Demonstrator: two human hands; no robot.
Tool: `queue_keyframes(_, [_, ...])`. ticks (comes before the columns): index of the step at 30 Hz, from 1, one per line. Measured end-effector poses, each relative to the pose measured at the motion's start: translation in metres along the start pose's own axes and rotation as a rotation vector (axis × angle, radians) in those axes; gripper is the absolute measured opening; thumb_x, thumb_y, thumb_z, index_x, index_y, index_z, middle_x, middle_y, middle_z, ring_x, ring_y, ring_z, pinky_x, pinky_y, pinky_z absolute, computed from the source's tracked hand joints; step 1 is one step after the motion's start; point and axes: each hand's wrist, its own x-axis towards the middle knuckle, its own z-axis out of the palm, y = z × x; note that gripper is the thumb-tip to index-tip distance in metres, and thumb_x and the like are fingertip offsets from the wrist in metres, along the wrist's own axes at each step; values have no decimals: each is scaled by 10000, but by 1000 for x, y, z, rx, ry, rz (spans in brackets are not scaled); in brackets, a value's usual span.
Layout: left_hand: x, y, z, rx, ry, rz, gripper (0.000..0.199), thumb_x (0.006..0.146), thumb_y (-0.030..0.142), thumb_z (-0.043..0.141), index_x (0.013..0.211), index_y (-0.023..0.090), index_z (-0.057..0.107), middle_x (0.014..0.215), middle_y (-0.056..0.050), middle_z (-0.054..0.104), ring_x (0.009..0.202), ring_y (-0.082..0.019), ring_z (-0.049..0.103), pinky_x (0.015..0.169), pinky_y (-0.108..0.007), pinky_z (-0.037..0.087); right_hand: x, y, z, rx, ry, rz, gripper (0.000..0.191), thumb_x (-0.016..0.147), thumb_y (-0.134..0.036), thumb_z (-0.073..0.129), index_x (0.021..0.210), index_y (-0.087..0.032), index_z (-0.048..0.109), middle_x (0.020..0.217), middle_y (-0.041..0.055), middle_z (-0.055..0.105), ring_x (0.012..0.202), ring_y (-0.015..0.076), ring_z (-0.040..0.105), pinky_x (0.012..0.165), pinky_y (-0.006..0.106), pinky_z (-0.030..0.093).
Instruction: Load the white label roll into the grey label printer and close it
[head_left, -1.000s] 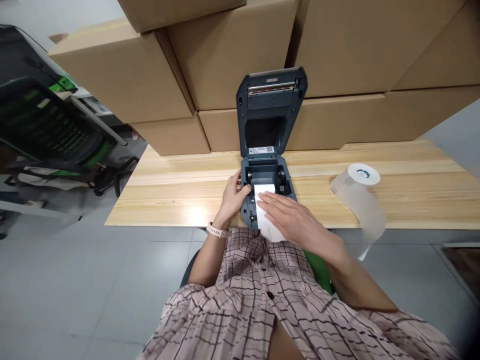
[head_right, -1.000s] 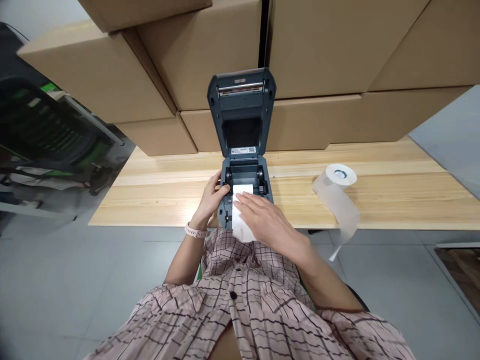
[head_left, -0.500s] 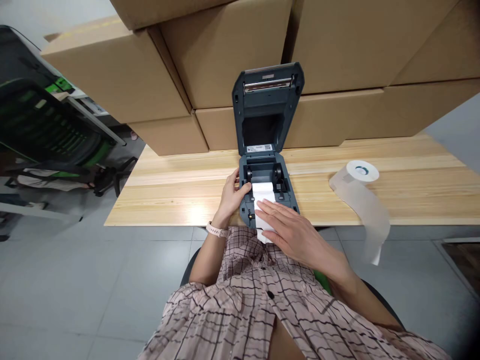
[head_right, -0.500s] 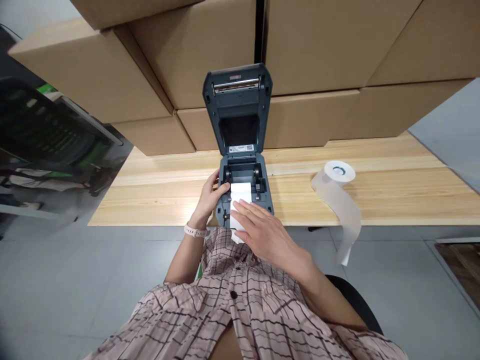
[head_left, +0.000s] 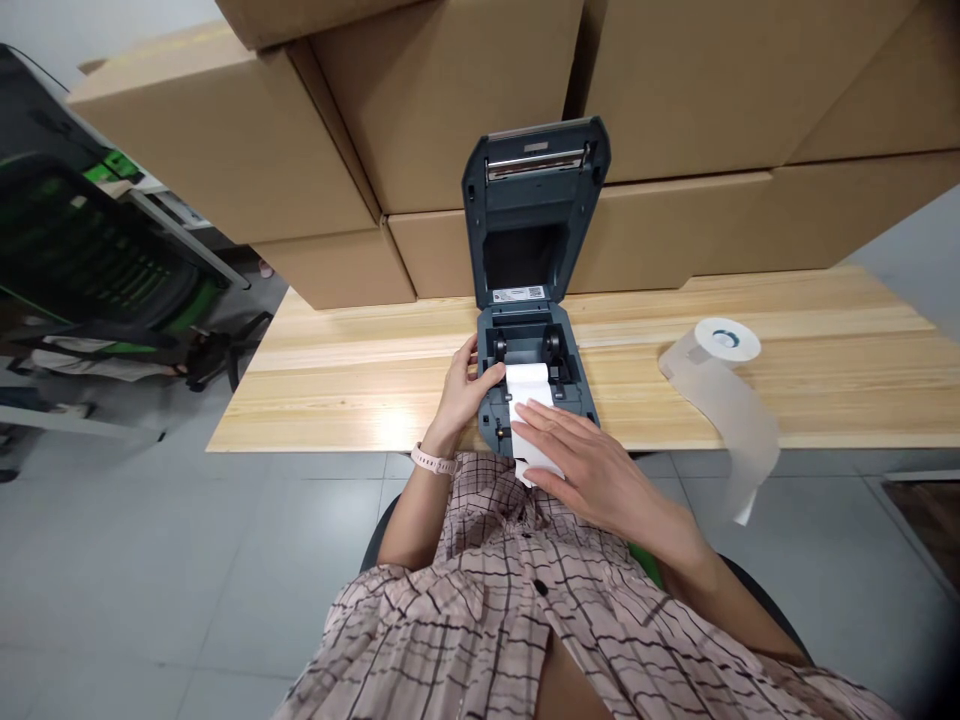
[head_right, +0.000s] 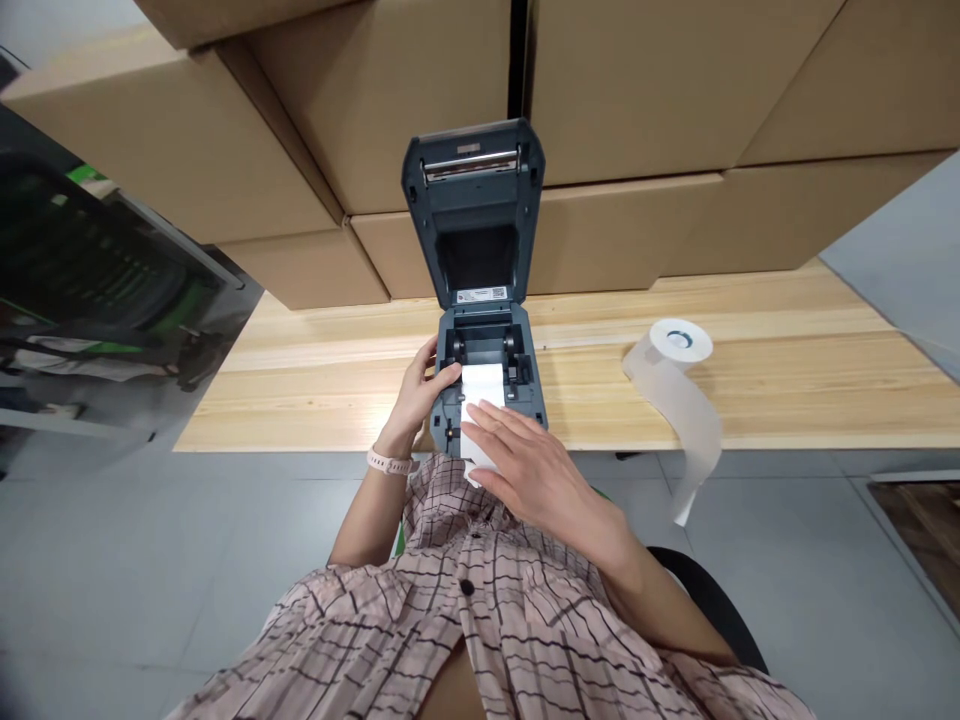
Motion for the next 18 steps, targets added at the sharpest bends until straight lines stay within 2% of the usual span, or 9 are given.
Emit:
queue_keyframes(4, [1, -1, 0, -18, -7, -6, 749, 856, 448, 782, 1516, 198, 532, 1501, -163, 619, 1301, -287, 637, 1050, -404, 553, -2, -2, -3, -24, 8, -15, 465, 1092, -346, 525, 1528, -185, 502, 1608, 158, 557, 1528, 288, 509, 1183, 550, 550])
queue_keyframes(8, [-2, 2, 1, -33, -4, -19, 745, 862, 453, 782, 1514, 198, 528, 1535, -169, 597, 1365, -311, 610, 1107, -444, 536, -2, -3, -2, -6, 6, -2, 487, 1084, -348, 543, 1552, -225, 491, 1617, 138, 549, 1534, 284, 500, 1186, 562, 544])
queue_keyframes(10, [-10, 6, 3, -53, -25, -31, 766, 882, 462, 767, 1554, 232, 481, 1592, -160, 551, 1412, -319, 586, 1147, -471, 519, -3, -3, -1, 17, 4, 7, 486, 1084, -345, 541, 1551, -215, 507, 1615, 141, 550, 1532, 288, 504, 1192, 566, 537])
queue_keyframes(12, [-25, 11, 8, -56, -35, -29, 837, 896, 460, 761, 1620, 275, 383, 1697, -140, 434, 1517, -327, 495, 1238, -506, 446, -5, -2, -6, 57, -14, 18, 489, 1081, -366, 551, 1548, -224, 533, 1617, 128, 550, 1525, 296, 513, 1193, 578, 534])
queue_keyframes(14, [-42, 14, 13, -1, -14, -5, 955, 875, 440, 798, 1667, 293, 285, 1790, -104, 260, 1649, -327, 285, 1353, -525, 274, -5, 3, -21, 134, -48, -7, 480, 1068, -415, 580, 1530, -285, 572, 1583, 79, 595, 1470, 297, 579, 1158, 575, 570])
queue_keyframes(16, [-59, 16, 18, 35, -10, -2, 1052, 849, 408, 830, 1693, 299, 212, 1812, -92, 188, 1684, -327, 180, 1386, -534, 181, 0, 12, -45, 227, -15, -20, 428, 1051, -428, 615, 1472, -355, 633, 1494, 24, 679, 1352, 285, 681, 1095, 544, 626])
queue_keyframes(17, [-65, 17, 20, 29, -17, -12, 1077, 849, 394, 831, 1702, 303, 179, 1813, -95, 180, 1684, -333, 180, 1387, -541, 185, 7, 20, -60, 260, 57, -4, 378, 1046, -415, 627, 1419, -377, 675, 1419, 5, 730, 1276, 275, 728, 1064, 524, 647])
queue_keyframes(18, [-71, 17, 21, 12, -24, -26, 1089, 856, 387, 825, 1707, 308, 151, 1812, -99, 180, 1679, -340, 198, 1382, -546, 211, 17, 29, -75, 276, 183, 48, 323, 1043, -389, 637, 1355, -379, 719, 1343, -2, 770, 1216, 268, 753, 1052, 512, 651])
